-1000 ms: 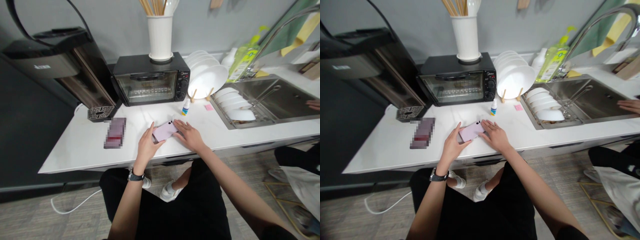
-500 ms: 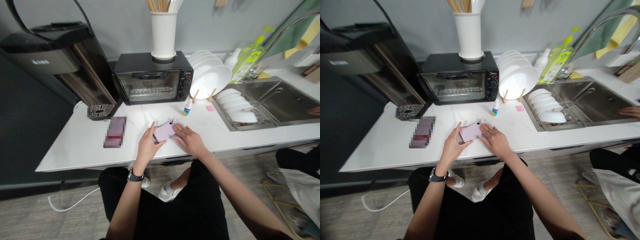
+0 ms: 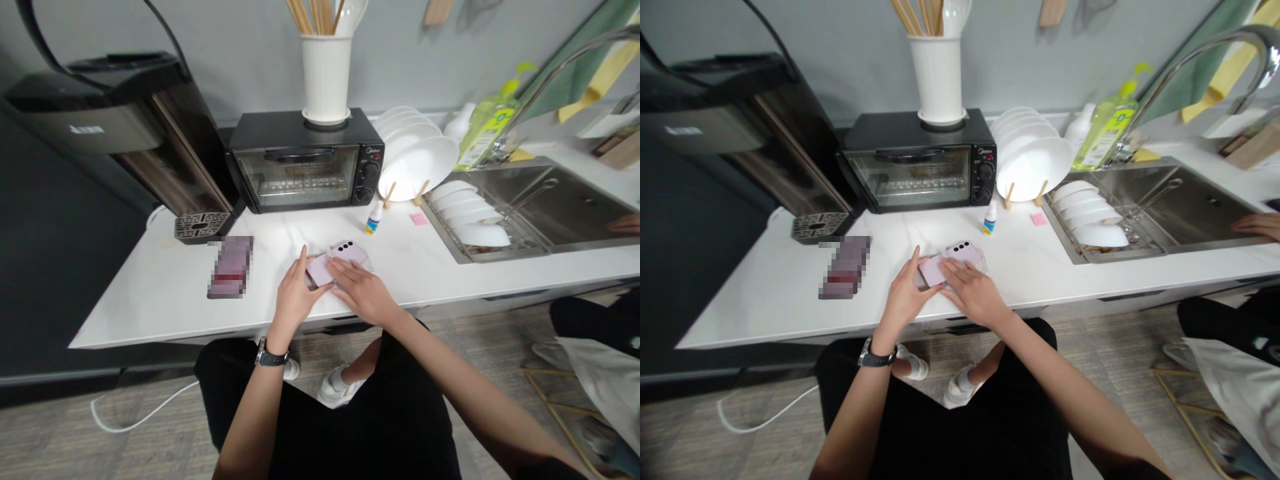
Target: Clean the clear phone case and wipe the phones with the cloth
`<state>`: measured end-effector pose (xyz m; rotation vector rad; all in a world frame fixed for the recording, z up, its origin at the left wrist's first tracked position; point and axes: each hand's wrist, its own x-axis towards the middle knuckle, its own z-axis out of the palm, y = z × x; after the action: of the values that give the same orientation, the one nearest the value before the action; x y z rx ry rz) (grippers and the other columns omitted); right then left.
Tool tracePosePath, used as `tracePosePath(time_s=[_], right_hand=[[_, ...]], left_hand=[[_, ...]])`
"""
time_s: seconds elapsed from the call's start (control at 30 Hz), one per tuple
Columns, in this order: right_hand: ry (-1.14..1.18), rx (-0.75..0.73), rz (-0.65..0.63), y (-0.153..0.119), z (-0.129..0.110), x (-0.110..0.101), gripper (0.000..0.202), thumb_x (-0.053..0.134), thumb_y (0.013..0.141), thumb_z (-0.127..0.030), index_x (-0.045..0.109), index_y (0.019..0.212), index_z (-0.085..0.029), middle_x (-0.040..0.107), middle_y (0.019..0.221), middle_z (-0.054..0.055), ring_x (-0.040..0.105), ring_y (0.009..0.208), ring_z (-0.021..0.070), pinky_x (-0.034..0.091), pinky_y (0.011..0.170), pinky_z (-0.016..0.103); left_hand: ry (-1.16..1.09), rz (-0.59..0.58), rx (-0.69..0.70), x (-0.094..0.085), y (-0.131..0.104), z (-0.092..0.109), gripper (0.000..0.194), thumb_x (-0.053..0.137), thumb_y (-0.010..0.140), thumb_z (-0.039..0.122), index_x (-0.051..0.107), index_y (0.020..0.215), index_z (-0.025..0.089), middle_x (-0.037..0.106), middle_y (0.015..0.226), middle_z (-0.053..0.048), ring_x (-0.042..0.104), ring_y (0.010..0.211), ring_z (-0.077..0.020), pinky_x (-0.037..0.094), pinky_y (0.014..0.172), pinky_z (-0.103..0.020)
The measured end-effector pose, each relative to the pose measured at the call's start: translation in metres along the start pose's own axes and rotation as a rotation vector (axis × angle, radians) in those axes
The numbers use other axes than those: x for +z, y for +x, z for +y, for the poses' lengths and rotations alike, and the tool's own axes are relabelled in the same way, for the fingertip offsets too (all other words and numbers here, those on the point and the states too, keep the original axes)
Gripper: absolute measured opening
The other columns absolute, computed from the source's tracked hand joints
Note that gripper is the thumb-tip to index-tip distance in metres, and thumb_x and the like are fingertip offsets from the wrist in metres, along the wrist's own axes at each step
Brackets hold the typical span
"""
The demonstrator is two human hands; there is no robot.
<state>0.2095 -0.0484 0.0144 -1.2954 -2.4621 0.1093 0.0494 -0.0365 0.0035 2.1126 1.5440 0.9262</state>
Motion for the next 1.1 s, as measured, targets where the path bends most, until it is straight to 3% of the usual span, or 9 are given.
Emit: tracePosePath(time_s=[0.13,0.27,0.4,0.53,0.67,0.77,0.93,1.0,1.1], right_hand=[[-0.062,0.202,0.099,0.014,0.018,0.006,0.048,0.025,0.077,-0.035,0.021,0.117,-0.01,0.02,0.122,0.008,0.011,0.112,0.0168,0.01,0.093,0.037],[-0.021,0.116,0.104,0.03,-0.013,0.02,0.056,0.029,0.074,-0.04,0.019,0.117,-0.007,0.019,0.122,0.009,0.01,0.112,0.0169,0.009,0.094,0.035],[0.015,0.021,0.068,0.014,-0.033,0.014,0.057,0.029,0.072,-0.045,0.018,0.118,-0.013,0.017,0.123,0.004,0.011,0.112,0.0137,0.013,0.094,0.031],[-0.044,0.106,0.059,-0.006,-0.004,0.001,0.051,0.026,0.074,-0.043,0.019,0.118,-0.018,0.016,0.123,0.001,0.01,0.112,0.0126,0.013,0.094,0.03],[-0.126,0.263,0.113,0.008,0.017,0.006,0.054,0.024,0.075,-0.041,0.018,0.118,-0.009,0.015,0.123,0.008,0.008,0.113,0.0181,0.009,0.093,0.038],[-0.123,0.247,0.126,0.025,-0.005,0.017,0.062,0.025,0.073,-0.045,0.015,0.117,-0.002,0.012,0.123,0.013,0.005,0.113,0.0208,0.006,0.092,0.041],[-0.087,0.099,0.061,0.015,-0.048,0.014,0.068,0.027,0.068,-0.053,0.016,0.118,-0.009,0.014,0.124,0.005,0.004,0.113,0.012,0.009,0.095,0.028],[-0.088,0.088,0.026,0.004,-0.042,0.008,0.067,0.025,0.068,-0.053,0.013,0.119,-0.012,0.013,0.124,0.003,0.004,0.113,0.0107,0.011,0.095,0.027],[-0.134,0.192,0.043,-0.003,-0.011,0.004,0.06,0.024,0.071,-0.05,0.013,0.119,-0.015,0.012,0.124,0.001,0.004,0.113,0.0132,0.01,0.095,0.032]], left_hand=[[0.02,-0.005,0.003,0.003,0.001,-0.001,0.078,0.054,0.06,0.032,0.006,0.12,0.019,0.041,0.108,-0.004,0.037,0.1,-0.0185,0.031,0.085,-0.033],[0.036,-0.004,0.018,0.003,0.0,-0.002,0.074,0.05,0.064,0.022,0.002,0.12,0.017,0.04,0.109,-0.006,0.037,0.1,-0.0168,0.03,0.085,-0.03],[0.048,-0.014,0.022,0.001,-0.001,-0.003,0.078,0.052,0.062,0.021,-0.001,0.12,0.017,0.041,0.107,-0.006,0.039,0.098,-0.0169,0.032,0.083,-0.028],[0.046,-0.005,0.005,0.002,0.0,-0.002,0.079,0.054,0.06,0.029,0.004,0.12,0.019,0.042,0.106,-0.006,0.038,0.098,-0.0187,0.032,0.082,-0.03],[0.046,0.003,0.005,0.003,0.0,0.0,0.079,0.055,0.059,0.032,0.007,0.12,0.019,0.041,0.107,-0.006,0.037,0.099,-0.0186,0.031,0.084,-0.031],[0.049,0.0,0.024,0.002,-0.001,0.0,0.076,0.053,0.062,0.028,0.005,0.12,0.016,0.04,0.109,-0.006,0.036,0.1,-0.0171,0.031,0.084,-0.029],[0.068,0.002,0.014,0.001,-0.002,-0.004,0.072,0.046,0.066,0.016,-0.001,0.12,0.018,0.041,0.107,-0.007,0.039,0.097,-0.0158,0.033,0.082,-0.029],[0.064,0.003,0.006,0.001,-0.002,-0.004,0.076,0.049,0.064,0.019,-0.003,0.12,0.019,0.041,0.106,-0.007,0.038,0.098,-0.0166,0.033,0.082,-0.03],[0.041,0.0,0.003,0.001,-0.002,-0.003,0.081,0.053,0.061,0.028,-0.002,0.12,0.02,0.04,0.107,-0.006,0.036,0.1,-0.0173,0.031,0.084,-0.032]])
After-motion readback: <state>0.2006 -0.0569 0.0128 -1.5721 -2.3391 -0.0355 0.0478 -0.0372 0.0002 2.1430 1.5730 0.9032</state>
